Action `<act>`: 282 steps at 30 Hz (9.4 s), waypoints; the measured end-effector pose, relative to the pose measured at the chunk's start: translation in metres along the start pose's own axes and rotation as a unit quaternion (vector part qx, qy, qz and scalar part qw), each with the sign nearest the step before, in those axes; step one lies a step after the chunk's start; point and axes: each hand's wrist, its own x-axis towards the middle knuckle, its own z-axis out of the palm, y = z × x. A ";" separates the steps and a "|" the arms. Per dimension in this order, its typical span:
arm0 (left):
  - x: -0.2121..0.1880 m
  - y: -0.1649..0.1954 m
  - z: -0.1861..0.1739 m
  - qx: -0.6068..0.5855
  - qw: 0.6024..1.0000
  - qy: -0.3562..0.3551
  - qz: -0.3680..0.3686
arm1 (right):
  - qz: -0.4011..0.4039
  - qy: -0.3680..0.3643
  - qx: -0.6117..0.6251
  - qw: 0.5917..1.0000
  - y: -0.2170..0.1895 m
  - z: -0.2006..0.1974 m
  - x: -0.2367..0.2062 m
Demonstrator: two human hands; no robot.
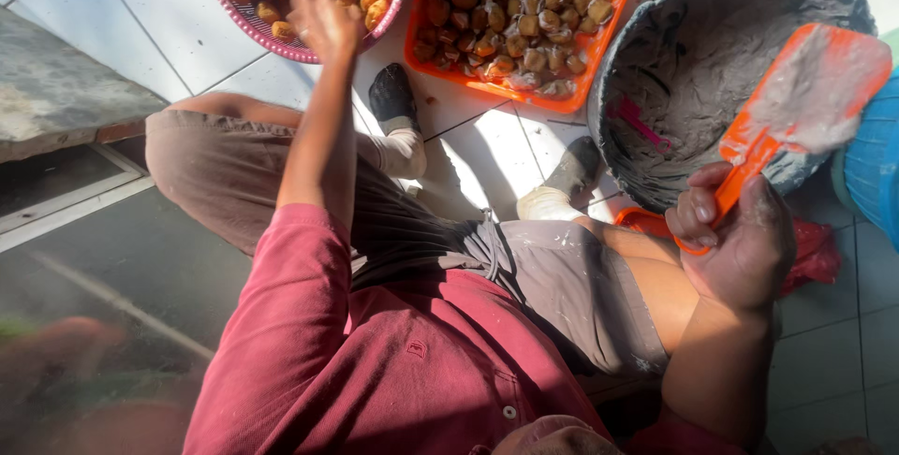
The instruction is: The person sits on the floor and repeatedly picks up small brown fruit pieces from a pink basket. Using an orange spatula, they scoop a paste from a metal bowl and stuff it into each fruit piece before placing it into an orange tray.
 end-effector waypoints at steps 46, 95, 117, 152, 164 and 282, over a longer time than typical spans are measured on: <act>0.001 -0.013 -0.023 -0.055 0.964 -0.242 0.092 | -0.067 -0.006 -0.593 0.802 0.219 -0.206 0.160; -0.215 0.222 -0.206 -0.625 0.502 -0.565 0.196 | -0.206 -0.029 -0.308 0.929 0.013 0.040 0.043; -0.217 0.232 -0.240 -0.650 0.642 -0.341 0.222 | -0.305 0.004 -0.559 0.771 0.000 0.066 0.048; -0.182 0.225 -0.210 -0.764 0.536 -0.271 0.236 | -0.165 -0.056 -0.395 0.902 0.009 0.069 0.035; -0.172 0.196 -0.124 -0.762 0.526 -0.369 0.082 | -0.006 0.002 -0.119 0.993 -0.012 0.043 0.019; -0.231 0.216 -0.246 -0.788 0.359 -0.477 0.150 | -0.305 0.095 -0.573 0.755 0.006 0.060 0.031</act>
